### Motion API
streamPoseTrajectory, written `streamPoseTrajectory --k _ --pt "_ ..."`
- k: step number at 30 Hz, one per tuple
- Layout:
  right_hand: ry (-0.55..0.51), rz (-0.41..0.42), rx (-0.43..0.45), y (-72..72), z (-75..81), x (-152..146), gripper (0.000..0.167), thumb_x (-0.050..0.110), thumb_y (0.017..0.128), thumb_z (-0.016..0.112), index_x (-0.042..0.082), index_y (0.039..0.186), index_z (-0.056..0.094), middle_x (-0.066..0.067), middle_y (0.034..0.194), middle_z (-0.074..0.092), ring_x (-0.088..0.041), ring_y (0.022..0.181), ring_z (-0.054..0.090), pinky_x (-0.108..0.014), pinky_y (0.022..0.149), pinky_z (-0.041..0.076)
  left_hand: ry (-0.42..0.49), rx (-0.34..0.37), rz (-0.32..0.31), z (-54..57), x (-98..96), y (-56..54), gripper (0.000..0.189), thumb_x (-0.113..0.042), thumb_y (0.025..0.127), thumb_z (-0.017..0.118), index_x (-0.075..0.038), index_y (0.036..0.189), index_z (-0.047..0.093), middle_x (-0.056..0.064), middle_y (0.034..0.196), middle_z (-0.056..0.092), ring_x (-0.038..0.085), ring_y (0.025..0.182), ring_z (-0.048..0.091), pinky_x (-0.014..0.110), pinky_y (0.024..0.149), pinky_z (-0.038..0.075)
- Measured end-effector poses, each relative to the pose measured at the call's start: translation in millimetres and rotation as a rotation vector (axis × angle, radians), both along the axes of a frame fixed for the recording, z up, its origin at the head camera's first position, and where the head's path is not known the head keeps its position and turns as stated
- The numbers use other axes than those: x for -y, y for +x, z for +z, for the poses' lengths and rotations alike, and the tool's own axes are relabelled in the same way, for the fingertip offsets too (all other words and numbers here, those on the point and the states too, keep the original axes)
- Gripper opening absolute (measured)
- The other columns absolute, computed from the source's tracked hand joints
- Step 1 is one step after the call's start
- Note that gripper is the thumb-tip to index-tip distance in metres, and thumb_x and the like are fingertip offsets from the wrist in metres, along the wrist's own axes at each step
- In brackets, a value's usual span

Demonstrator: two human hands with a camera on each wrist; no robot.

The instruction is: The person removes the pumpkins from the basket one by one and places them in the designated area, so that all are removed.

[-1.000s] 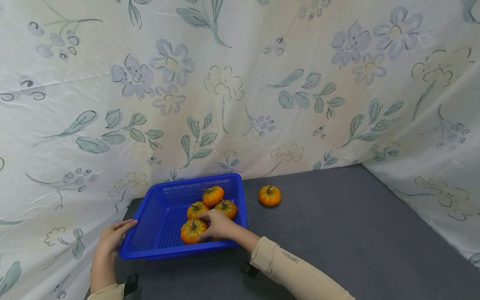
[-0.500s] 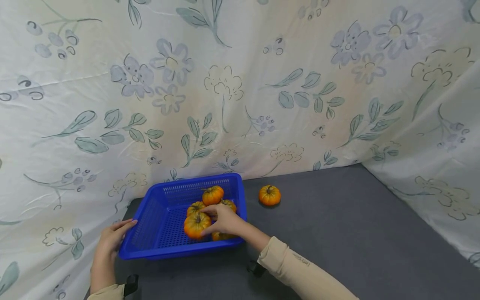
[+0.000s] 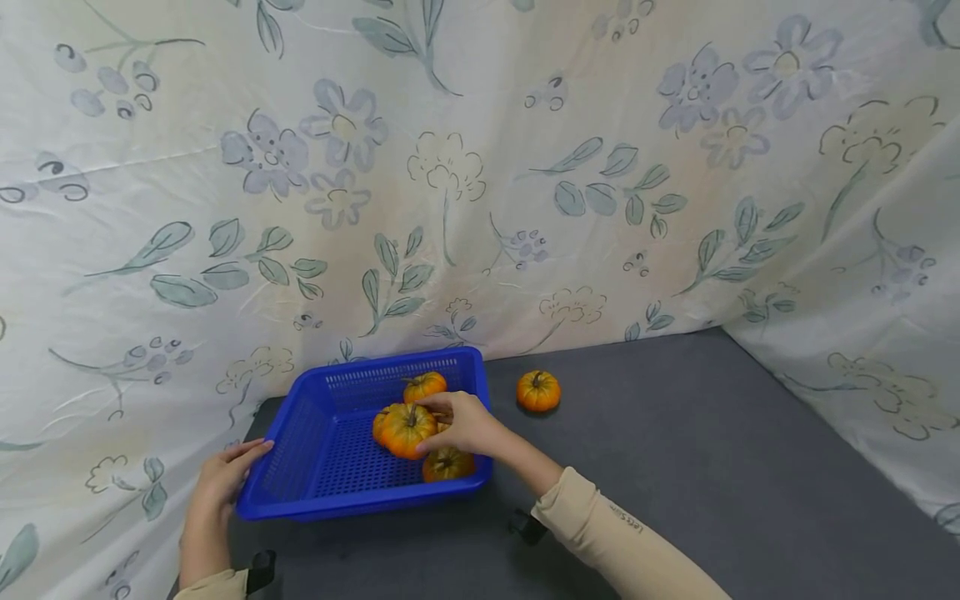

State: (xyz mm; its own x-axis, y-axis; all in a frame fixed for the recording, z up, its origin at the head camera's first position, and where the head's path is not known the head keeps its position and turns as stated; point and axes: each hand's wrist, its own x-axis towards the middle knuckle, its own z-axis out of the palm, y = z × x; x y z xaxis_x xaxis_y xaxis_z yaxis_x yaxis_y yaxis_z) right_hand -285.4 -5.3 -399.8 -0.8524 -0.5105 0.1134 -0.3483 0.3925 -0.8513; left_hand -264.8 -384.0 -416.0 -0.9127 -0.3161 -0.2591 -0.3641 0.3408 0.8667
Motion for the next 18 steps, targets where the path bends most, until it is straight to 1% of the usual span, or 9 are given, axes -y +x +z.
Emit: streamPoseTrajectory --k 3,5,7,9,11,15,18 --pt "-0.021 -0.008 0.002 -2.2 2.8 -7 0.067 0.023 0.078 0.083 0.010 0.138 0.056 -0.009 0.140 0.058 -0.025 0.131 0.054 -0.040 0.105 0.047 -0.017 0.006 -0.001 0.3 -0.6 0.1 0.080 -0.045 0.089 0.067 0.006 0.145 0.039 0.024 0.124 0.055 0.005 0.078 0.058 0.026 0.068 0.055" --pt "-0.041 -0.020 0.009 -3.5 5.6 -12 0.066 0.022 0.079 0.082 0.010 0.138 0.055 -0.010 0.140 0.057 -0.025 0.131 0.053 -0.040 0.106 0.046 -0.022 0.013 -0.004 0.7 -1.1 0.0 0.082 -0.047 0.090 0.066 0.006 0.146 0.037 0.029 0.132 0.048 0.008 0.083 0.059 0.026 0.068 0.055" --pt "-0.053 -0.035 0.011 -4.9 8.1 -16 0.065 0.022 0.079 0.082 0.009 0.137 0.055 -0.010 0.141 0.056 -0.026 0.132 0.053 -0.041 0.106 0.046 -0.028 0.022 -0.010 1.3 -1.6 -0.2 0.084 -0.049 0.090 0.064 0.005 0.147 0.035 0.032 0.141 0.039 0.013 0.090 0.059 0.026 0.069 0.055" --pt "-0.061 -0.050 0.017 -5.9 10.7 -21 0.065 0.022 0.080 0.082 0.010 0.138 0.055 -0.010 0.143 0.054 -0.026 0.133 0.052 -0.041 0.107 0.045 -0.029 0.028 -0.015 1.8 -1.9 -0.4 0.085 -0.051 0.090 0.063 0.005 0.147 0.034 0.033 0.146 0.034 0.017 0.096 0.059 0.026 0.069 0.054" --pt "-0.059 -0.062 0.011 -7.2 12.2 -25 0.065 0.022 0.080 0.081 0.010 0.138 0.055 -0.010 0.143 0.054 -0.026 0.133 0.052 -0.040 0.107 0.045 -0.020 0.027 -0.012 2.0 -2.2 -0.6 0.085 -0.050 0.090 0.064 0.005 0.147 0.034 0.033 0.145 0.035 0.017 0.096 0.059 0.026 0.069 0.054" --pt "-0.065 -0.086 0.009 -9.7 14.3 -33 0.065 0.021 0.080 0.081 0.010 0.138 0.055 -0.010 0.143 0.054 -0.027 0.133 0.052 -0.040 0.106 0.046 0.000 0.013 0.000 1.5 -2.3 -0.8 0.083 -0.045 0.089 0.068 0.006 0.146 0.037 0.031 0.134 0.047 0.007 0.083 0.059 0.026 0.068 0.055" --pt "-0.075 -0.112 0.013 -11.5 15.6 -40 0.065 0.021 0.080 0.081 0.010 0.138 0.055 -0.011 0.143 0.054 -0.028 0.133 0.052 -0.041 0.105 0.046 0.001 0.009 0.000 1.2 -2.5 -0.8 0.083 -0.045 0.089 0.069 0.007 0.145 0.037 0.030 0.131 0.049 0.004 0.079 0.058 0.026 0.068 0.055"
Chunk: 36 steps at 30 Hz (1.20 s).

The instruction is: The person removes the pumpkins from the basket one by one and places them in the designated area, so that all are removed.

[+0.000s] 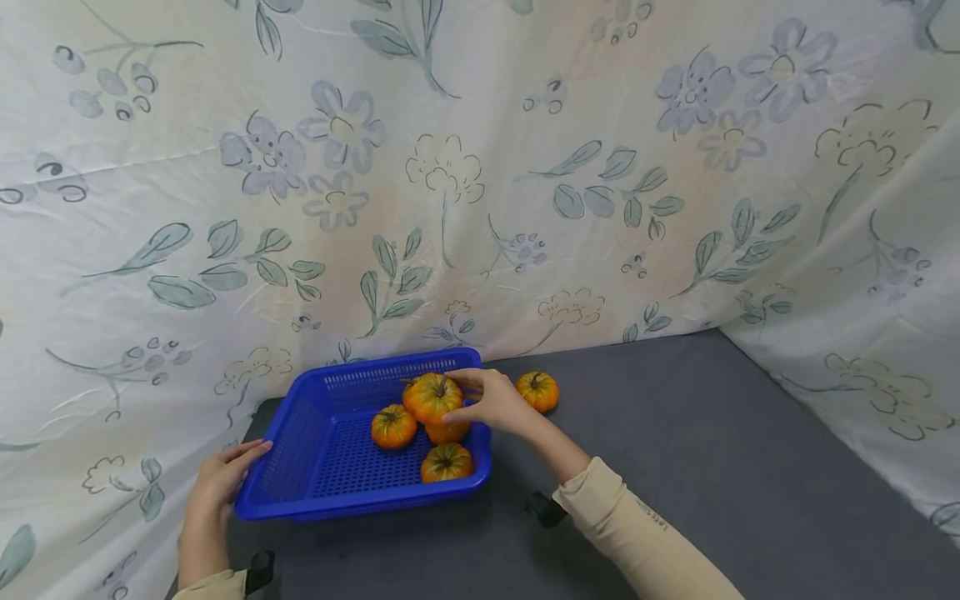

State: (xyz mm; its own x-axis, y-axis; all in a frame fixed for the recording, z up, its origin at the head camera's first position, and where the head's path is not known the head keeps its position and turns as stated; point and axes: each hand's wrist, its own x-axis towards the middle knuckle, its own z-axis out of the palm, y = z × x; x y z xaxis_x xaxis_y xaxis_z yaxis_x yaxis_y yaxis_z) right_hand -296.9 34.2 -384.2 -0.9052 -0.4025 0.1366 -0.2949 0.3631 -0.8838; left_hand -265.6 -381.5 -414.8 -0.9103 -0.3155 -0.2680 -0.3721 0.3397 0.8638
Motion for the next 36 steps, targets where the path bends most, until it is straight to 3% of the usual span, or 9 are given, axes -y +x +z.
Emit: streamPoseTrajectory --k 4,11,20,27,31,36 --pt "-0.025 -0.035 0.013 -3.3 1.8 -8 0.064 0.020 0.080 0.081 0.011 0.138 0.055 -0.011 0.143 0.054 -0.029 0.133 0.052 -0.042 0.105 0.046 -0.008 -0.001 0.000 0.2 -0.6 0.8 0.082 -0.044 0.089 0.068 0.007 0.145 0.037 0.032 0.135 0.045 0.005 0.080 0.058 0.027 0.068 0.055" --pt "-0.091 -0.068 0.041 -11.5 5.6 -26 0.066 0.014 0.081 0.080 0.007 0.140 0.052 -0.014 0.146 0.050 -0.031 0.135 0.049 -0.044 0.108 0.043 -0.001 -0.005 -0.003 0.5 -0.7 1.4 0.081 -0.044 0.089 0.068 0.007 0.146 0.036 0.028 0.128 0.051 0.004 0.079 0.058 0.028 0.068 0.056" --pt "-0.119 -0.114 0.050 -18.6 6.1 -50 0.067 0.014 0.081 0.080 0.005 0.141 0.050 -0.015 0.147 0.049 -0.033 0.136 0.048 -0.045 0.110 0.041 -0.008 -0.009 -0.021 -0.2 -0.1 2.2 0.080 -0.044 0.090 0.066 0.006 0.145 0.037 0.033 0.137 0.042 0.004 0.081 0.058 0.028 0.070 0.055" --pt "-0.119 -0.144 0.071 -22.4 3.5 -65 0.069 0.016 0.082 0.079 0.004 0.142 0.048 -0.016 0.148 0.047 -0.033 0.137 0.046 -0.046 0.111 0.039 0.007 -0.005 0.005 0.4 -0.4 1.3 0.078 -0.042 0.089 0.069 0.005 0.145 0.040 0.023 0.125 0.054 0.003 0.078 0.059 0.027 0.069 0.055" --pt "-0.111 -0.162 0.070 -24.4 1.1 -75 0.069 0.016 0.083 0.079 0.004 0.143 0.047 -0.017 0.149 0.046 -0.034 0.138 0.045 -0.046 0.111 0.040 -0.011 -0.006 -0.011 1.0 -2.3 2.4 0.080 -0.043 0.091 0.066 0.007 0.146 0.035 0.033 0.137 0.044 0.004 0.080 0.058 0.027 0.070 0.055" --pt "-0.115 -0.182 0.059 -26.2 -2.4 -89 0.070 0.016 0.083 0.078 0.001 0.144 0.045 -0.019 0.150 0.044 -0.036 0.138 0.044 -0.047 0.111 0.039 -0.015 -0.009 -0.012 0.5 -2.9 4.2 0.079 -0.042 0.092 0.064 0.007 0.147 0.034 0.035 0.144 0.036 0.005 0.082 0.059 0.029 0.071 0.056"
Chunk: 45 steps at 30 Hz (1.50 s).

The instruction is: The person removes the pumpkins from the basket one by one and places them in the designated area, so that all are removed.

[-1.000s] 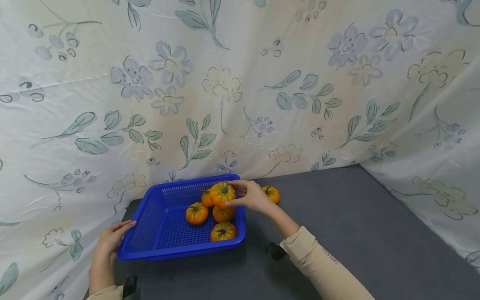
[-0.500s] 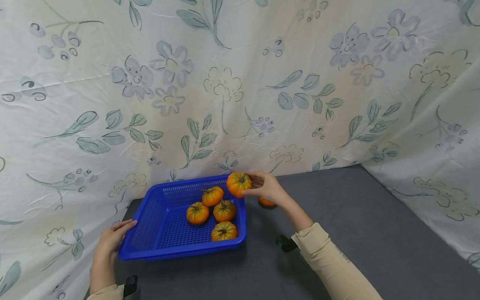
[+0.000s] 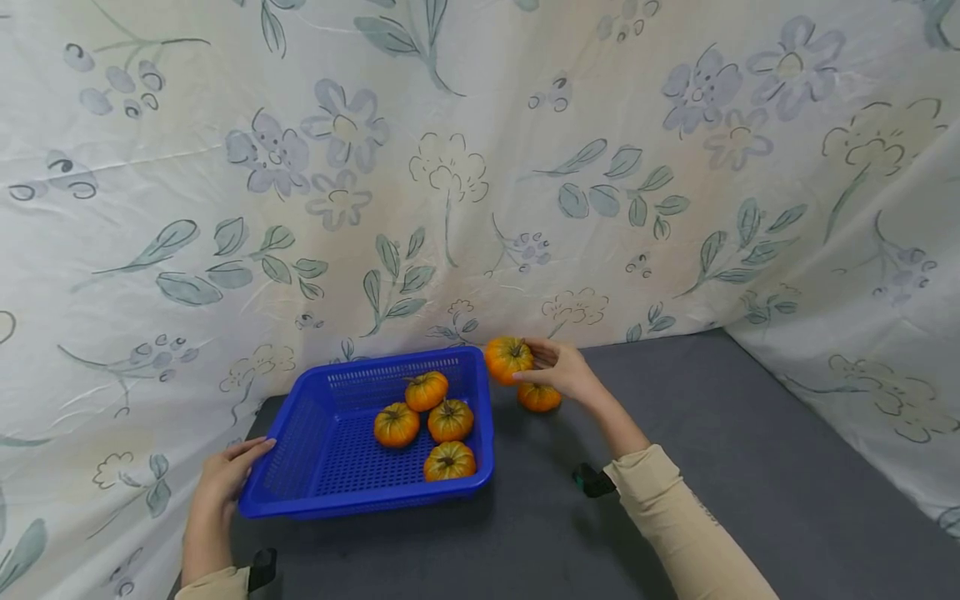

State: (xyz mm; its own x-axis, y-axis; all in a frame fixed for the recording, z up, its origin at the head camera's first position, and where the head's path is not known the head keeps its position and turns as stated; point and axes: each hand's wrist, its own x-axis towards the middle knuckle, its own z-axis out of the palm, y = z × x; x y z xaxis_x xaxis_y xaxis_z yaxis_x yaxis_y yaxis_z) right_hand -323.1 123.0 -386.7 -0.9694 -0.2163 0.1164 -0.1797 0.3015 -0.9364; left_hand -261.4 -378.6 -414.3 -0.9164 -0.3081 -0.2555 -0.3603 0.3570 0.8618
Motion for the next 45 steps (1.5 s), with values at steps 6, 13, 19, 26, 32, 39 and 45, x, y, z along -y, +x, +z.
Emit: streamPoseTrajectory --k 6,13,19,26,32,39,45 --pt "-0.011 -0.023 0.013 -1.9 -7.2 -16 0.074 0.016 0.084 0.077 -0.001 0.146 0.041 -0.021 0.151 0.040 -0.037 0.139 0.041 -0.047 0.113 0.037 0.016 0.002 0.004 -0.1 1.1 -0.1 0.081 -0.044 0.091 0.066 0.007 0.146 0.035 0.035 0.143 0.035 0.005 0.082 0.059 0.029 0.071 0.056" --pt "0.032 -0.069 0.014 -6.1 -16.7 -34 0.074 0.018 0.085 0.077 -0.002 0.146 0.040 -0.023 0.150 0.041 -0.038 0.140 0.040 -0.047 0.113 0.037 -0.006 -0.002 0.014 -0.9 0.6 0.9 0.080 -0.042 0.091 0.066 0.008 0.145 0.036 0.030 0.129 0.051 0.005 0.078 0.059 0.028 0.069 0.056" --pt "0.037 -0.106 0.022 -10.2 -25.1 -47 0.074 0.019 0.085 0.076 -0.002 0.146 0.040 -0.024 0.151 0.040 -0.038 0.139 0.041 -0.047 0.112 0.038 -0.018 0.001 0.016 -1.1 -0.5 2.1 0.080 -0.044 0.091 0.065 0.008 0.145 0.036 0.031 0.129 0.051 0.005 0.079 0.059 0.028 0.069 0.056" --pt "0.033 -0.152 0.072 -8.8 -35.9 -62 0.074 0.019 0.087 0.074 -0.002 0.148 0.037 -0.024 0.152 0.037 -0.037 0.140 0.039 -0.046 0.113 0.037 -0.035 0.003 0.020 -1.0 -2.2 3.4 0.079 -0.044 0.092 0.063 0.008 0.145 0.036 0.034 0.134 0.046 0.005 0.079 0.059 0.027 0.069 0.056" --pt "0.055 -0.182 0.100 -8.1 -44.2 -72 0.075 0.022 0.088 0.074 -0.002 0.148 0.037 -0.024 0.153 0.037 -0.038 0.141 0.038 -0.046 0.114 0.036 -0.027 0.005 0.017 0.1 -2.9 4.5 0.080 -0.045 0.092 0.064 0.007 0.146 0.035 0.035 0.138 0.042 0.005 0.080 0.059 0.028 0.070 0.056" --pt "0.081 -0.210 0.095 -9.3 -55.8 -82 0.071 0.019 0.088 0.073 -0.005 0.145 0.039 -0.028 0.150 0.039 -0.040 0.139 0.039 -0.047 0.112 0.037 -0.021 0.012 0.017 1.9 -3.7 5.8 0.078 -0.043 0.092 0.063 0.007 0.146 0.035 0.035 0.140 0.040 0.006 0.081 0.059 0.029 0.070 0.056" --pt "0.117 -0.242 0.113 -9.0 -63.8 -87 0.070 0.018 0.088 0.073 -0.005 0.145 0.039 -0.028 0.149 0.039 -0.041 0.139 0.039 -0.049 0.112 0.037 -0.037 0.013 0.016 1.0 -3.7 6.2 0.078 -0.044 0.093 0.062 0.007 0.146 0.035 0.035 0.142 0.037 0.007 0.083 0.059 0.028 0.070 0.056"
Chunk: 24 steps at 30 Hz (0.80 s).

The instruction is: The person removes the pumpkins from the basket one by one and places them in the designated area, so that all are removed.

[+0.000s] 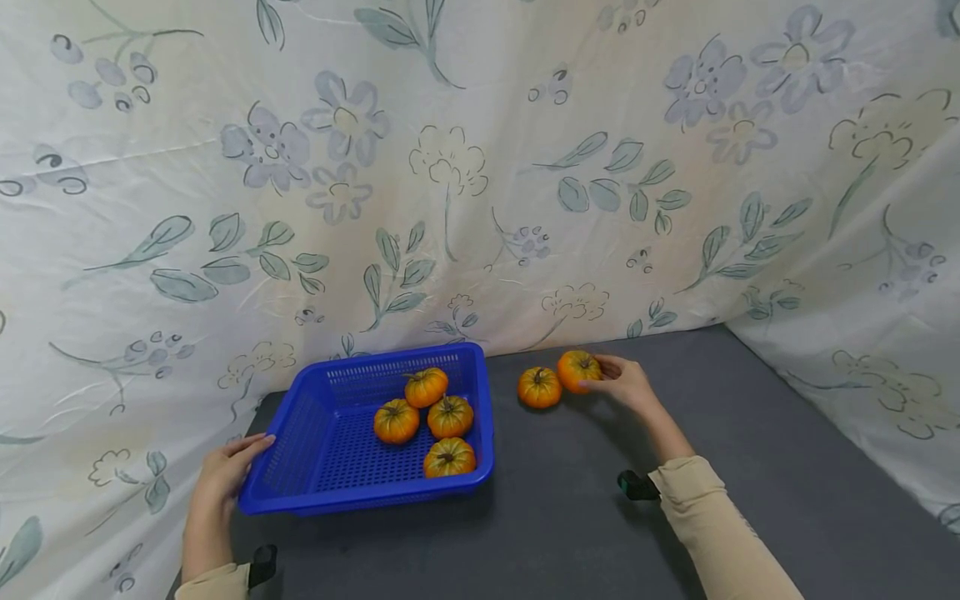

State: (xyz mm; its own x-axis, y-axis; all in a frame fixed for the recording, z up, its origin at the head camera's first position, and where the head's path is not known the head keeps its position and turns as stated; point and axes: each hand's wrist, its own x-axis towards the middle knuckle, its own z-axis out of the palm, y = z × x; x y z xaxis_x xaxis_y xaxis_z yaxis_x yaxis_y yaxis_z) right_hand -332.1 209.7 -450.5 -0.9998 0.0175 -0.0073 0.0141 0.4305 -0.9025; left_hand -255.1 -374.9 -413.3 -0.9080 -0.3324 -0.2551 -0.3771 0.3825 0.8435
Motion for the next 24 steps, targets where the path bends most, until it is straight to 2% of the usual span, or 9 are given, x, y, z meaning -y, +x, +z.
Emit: streamPoseTrajectory --k 11,16,24 --pt "0.063 -0.030 0.040 0.2 -10.4 -7 0.070 0.017 0.088 0.072 -0.007 0.145 0.039 -0.030 0.148 0.040 -0.043 0.137 0.040 -0.051 0.111 0.038 -0.009 -0.012 0.010 -2.0 0.1 -1.7 0.078 -0.044 0.092 0.063 0.007 0.145 0.037 0.036 0.140 0.040 0.006 0.081 0.059 0.030 0.070 0.057" --pt "0.111 -0.038 0.028 -1.5 -15.8 -11 0.069 0.018 0.087 0.074 -0.007 0.143 0.042 -0.031 0.146 0.042 -0.044 0.135 0.043 -0.051 0.108 0.040 0.004 -0.018 0.017 -2.0 1.1 -3.0 0.077 -0.042 0.092 0.064 0.008 0.145 0.037 0.033 0.133 0.047 0.004 0.077 0.059 0.026 0.067 0.055" --pt "0.183 -0.044 0.002 -3.3 -20.0 -14 0.070 0.020 0.085 0.076 -0.009 0.140 0.044 -0.032 0.142 0.046 -0.044 0.131 0.047 -0.051 0.106 0.043 0.011 -0.014 0.012 -2.0 1.5 -2.9 0.078 -0.044 0.092 0.064 0.007 0.145 0.037 0.032 0.134 0.046 0.004 0.078 0.058 0.025 0.068 0.055"
